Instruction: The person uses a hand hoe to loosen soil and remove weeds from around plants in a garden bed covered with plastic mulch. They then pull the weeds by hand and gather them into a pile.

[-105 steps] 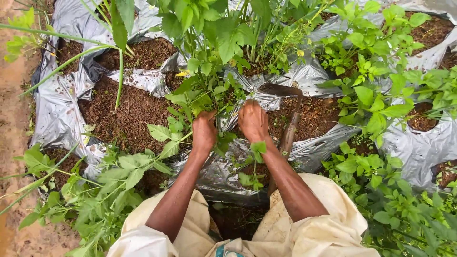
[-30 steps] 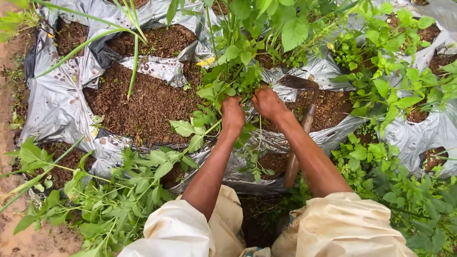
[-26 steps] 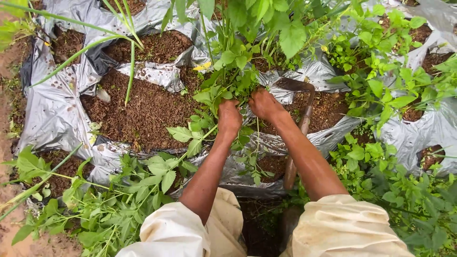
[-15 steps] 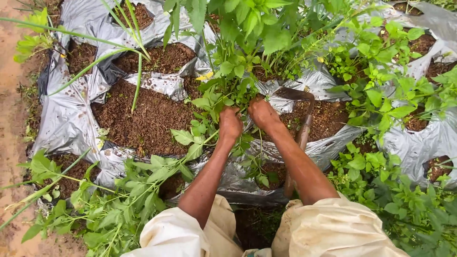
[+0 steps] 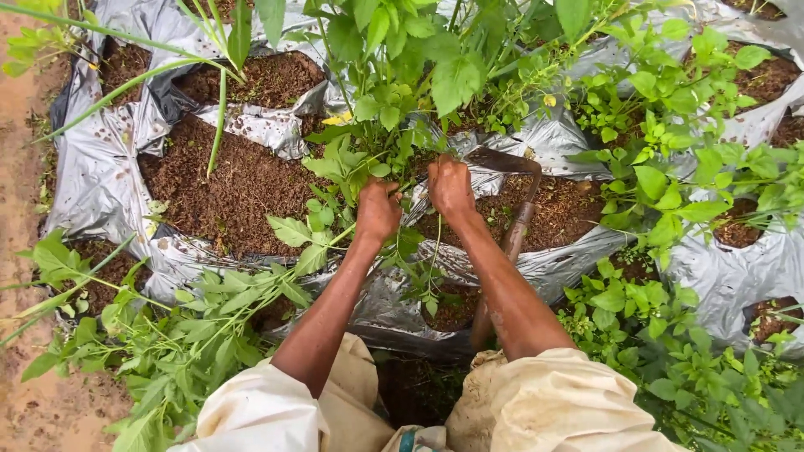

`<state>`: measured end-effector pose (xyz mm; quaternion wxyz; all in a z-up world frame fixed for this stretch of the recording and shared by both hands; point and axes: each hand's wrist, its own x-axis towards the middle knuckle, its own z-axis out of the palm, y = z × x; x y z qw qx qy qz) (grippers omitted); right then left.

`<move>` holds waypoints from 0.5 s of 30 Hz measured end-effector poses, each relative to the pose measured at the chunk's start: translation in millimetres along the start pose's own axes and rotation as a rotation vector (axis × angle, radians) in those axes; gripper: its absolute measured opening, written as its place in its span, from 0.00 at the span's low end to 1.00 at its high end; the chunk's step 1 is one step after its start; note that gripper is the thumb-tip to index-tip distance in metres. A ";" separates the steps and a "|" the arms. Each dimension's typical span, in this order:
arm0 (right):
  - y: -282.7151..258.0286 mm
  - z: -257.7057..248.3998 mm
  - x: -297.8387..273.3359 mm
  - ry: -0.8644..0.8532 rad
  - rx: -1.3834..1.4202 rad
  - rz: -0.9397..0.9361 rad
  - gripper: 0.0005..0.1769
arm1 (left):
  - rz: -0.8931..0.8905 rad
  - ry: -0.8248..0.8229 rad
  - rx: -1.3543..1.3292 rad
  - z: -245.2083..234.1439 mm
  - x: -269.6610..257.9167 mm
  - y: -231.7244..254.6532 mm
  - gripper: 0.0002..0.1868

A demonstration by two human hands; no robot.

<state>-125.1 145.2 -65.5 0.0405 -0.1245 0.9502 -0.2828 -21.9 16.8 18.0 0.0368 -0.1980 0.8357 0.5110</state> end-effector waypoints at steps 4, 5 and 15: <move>15.3 3.3 11.7 0.045 0.067 -0.131 0.16 | -0.007 -0.008 -0.005 -6.3 -0.5 4.9 0.18; 25.2 11.7 15.4 0.106 0.108 -0.197 0.18 | -0.021 -0.011 -0.008 -8.3 -1.7 5.1 0.18; -56.6 -78.5 -13.5 -0.149 0.109 -0.102 0.23 | 0.068 0.034 0.007 -8.1 -10.0 16.9 0.14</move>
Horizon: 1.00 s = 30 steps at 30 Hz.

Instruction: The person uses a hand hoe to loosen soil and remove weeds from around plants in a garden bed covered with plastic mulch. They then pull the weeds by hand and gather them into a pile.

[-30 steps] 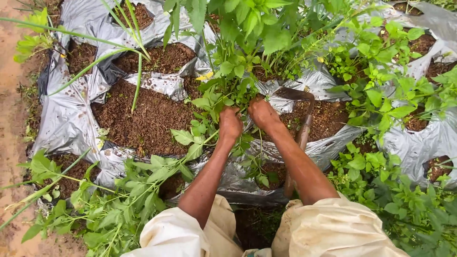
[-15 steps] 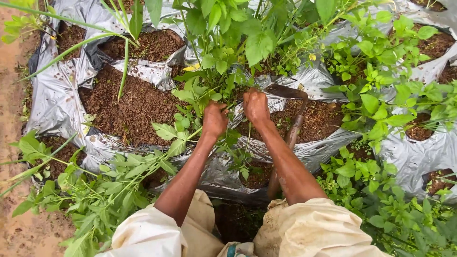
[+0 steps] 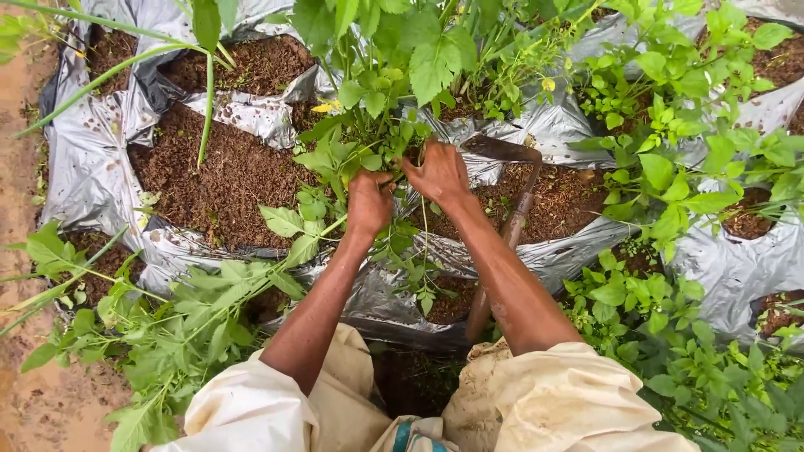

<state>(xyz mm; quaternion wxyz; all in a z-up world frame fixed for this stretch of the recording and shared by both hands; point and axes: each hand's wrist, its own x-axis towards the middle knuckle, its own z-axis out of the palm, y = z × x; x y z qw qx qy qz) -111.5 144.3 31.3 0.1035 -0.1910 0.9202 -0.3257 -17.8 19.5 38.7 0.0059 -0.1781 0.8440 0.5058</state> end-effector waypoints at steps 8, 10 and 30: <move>67.3 71.4 38.8 0.025 -0.422 -0.047 0.10 | 0.190 0.048 -0.001 30.5 38.9 -80.8 0.11; 69.8 72.8 38.6 0.032 -0.366 0.016 0.10 | 0.205 0.053 -0.024 17.0 26.5 -62.6 0.12; 4.4 16.8 -16.4 0.040 -0.137 -0.082 0.24 | 0.146 0.085 -0.024 -6.3 4.1 -54.6 0.15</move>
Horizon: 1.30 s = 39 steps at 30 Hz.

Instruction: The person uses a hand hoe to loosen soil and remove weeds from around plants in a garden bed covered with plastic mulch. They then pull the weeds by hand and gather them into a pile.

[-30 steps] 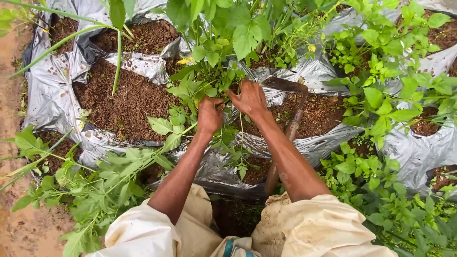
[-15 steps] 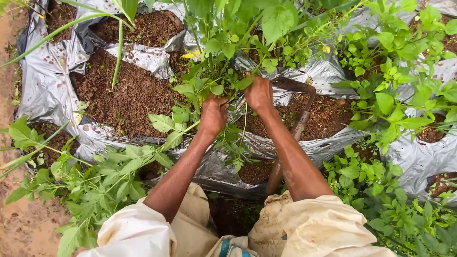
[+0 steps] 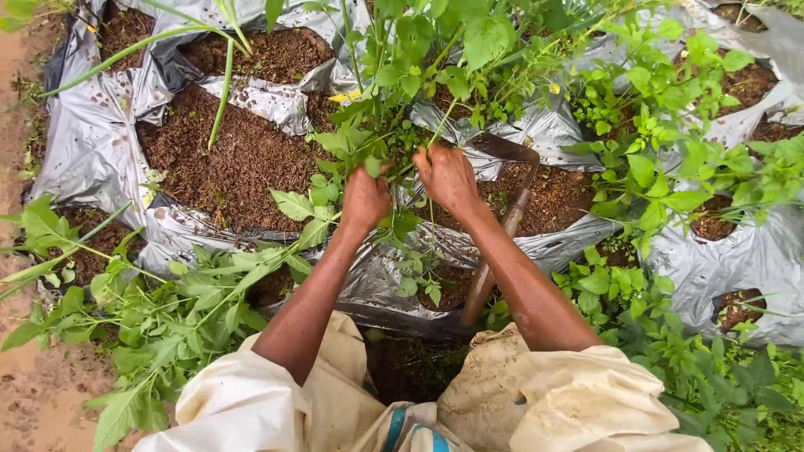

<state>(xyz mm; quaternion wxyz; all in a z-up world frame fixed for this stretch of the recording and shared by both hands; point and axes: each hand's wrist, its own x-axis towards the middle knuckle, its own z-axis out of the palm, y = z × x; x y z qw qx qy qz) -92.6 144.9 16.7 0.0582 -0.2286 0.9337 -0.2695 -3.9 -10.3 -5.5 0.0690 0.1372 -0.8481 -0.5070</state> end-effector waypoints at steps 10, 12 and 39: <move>-120.4 -25.1 -105.1 -0.896 -0.225 -0.058 0.26 | 0.312 -0.088 0.391 -120.5 -68.8 125.0 0.33; -123.6 -22.9 -104.8 -0.967 -0.233 -0.102 0.27 | 0.384 -0.201 0.537 -128.2 -75.2 127.8 0.42; -101.2 -41.7 -55.0 -0.157 1.257 0.274 0.07 | 0.181 -0.148 0.618 -100.4 -86.4 35.6 0.25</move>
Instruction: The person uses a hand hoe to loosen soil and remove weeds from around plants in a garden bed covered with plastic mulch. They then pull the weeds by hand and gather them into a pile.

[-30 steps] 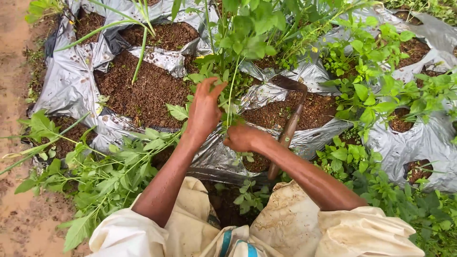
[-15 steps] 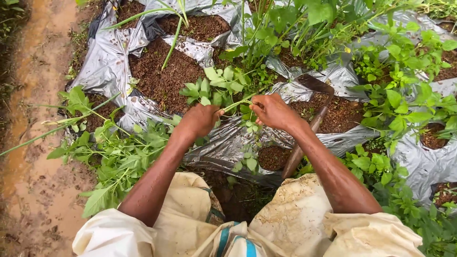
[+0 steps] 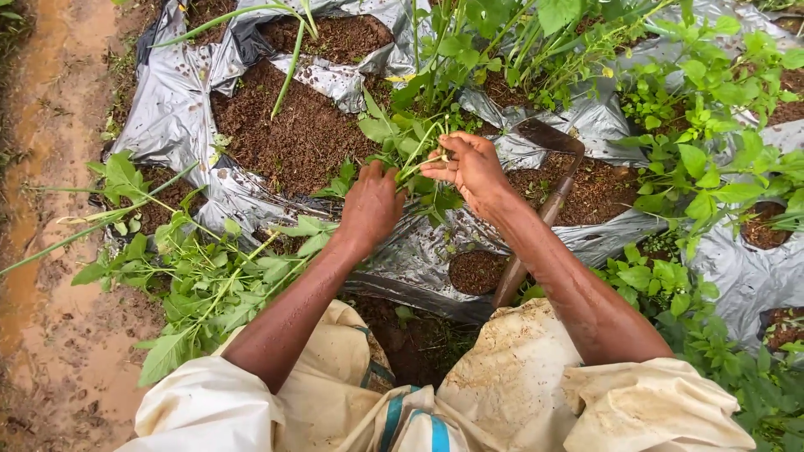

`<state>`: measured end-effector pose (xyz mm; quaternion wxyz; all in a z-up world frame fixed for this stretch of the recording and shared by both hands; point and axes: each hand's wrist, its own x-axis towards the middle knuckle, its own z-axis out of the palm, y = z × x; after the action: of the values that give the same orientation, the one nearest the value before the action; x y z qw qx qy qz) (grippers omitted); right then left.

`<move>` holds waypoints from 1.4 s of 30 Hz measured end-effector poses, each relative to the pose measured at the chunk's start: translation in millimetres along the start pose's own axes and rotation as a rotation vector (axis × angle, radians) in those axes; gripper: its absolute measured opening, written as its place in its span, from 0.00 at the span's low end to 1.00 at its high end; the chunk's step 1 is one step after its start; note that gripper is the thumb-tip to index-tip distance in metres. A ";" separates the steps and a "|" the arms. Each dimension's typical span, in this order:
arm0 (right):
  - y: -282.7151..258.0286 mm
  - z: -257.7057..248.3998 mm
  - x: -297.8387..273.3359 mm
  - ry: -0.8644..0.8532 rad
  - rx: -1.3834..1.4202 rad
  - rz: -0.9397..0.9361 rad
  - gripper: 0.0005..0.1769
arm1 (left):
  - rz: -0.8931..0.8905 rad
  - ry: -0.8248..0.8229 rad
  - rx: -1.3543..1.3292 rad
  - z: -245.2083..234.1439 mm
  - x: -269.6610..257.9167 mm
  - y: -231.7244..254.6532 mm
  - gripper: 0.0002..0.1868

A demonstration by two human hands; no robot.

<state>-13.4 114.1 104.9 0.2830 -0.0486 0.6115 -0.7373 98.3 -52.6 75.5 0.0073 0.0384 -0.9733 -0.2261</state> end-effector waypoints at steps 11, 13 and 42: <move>4.2 -29.9 -2.5 -0.033 -0.408 0.004 0.11 | 0.062 -0.074 -0.825 -63.6 -1.3 -4.1 0.19; 3.0 -21.0 -9.8 -0.091 -0.453 0.007 0.11 | -0.008 0.018 -0.895 -52.1 3.5 -3.1 0.22; 44.9 17.4 -20.6 -0.708 -1.193 0.029 0.19 | -0.829 0.157 -0.033 -56.7 -28.7 -161.8 0.40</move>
<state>27.1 104.6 73.2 0.4003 -0.4253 0.7838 -0.2111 140.3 -220.0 55.2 -0.0095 0.4437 -0.8682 -0.2220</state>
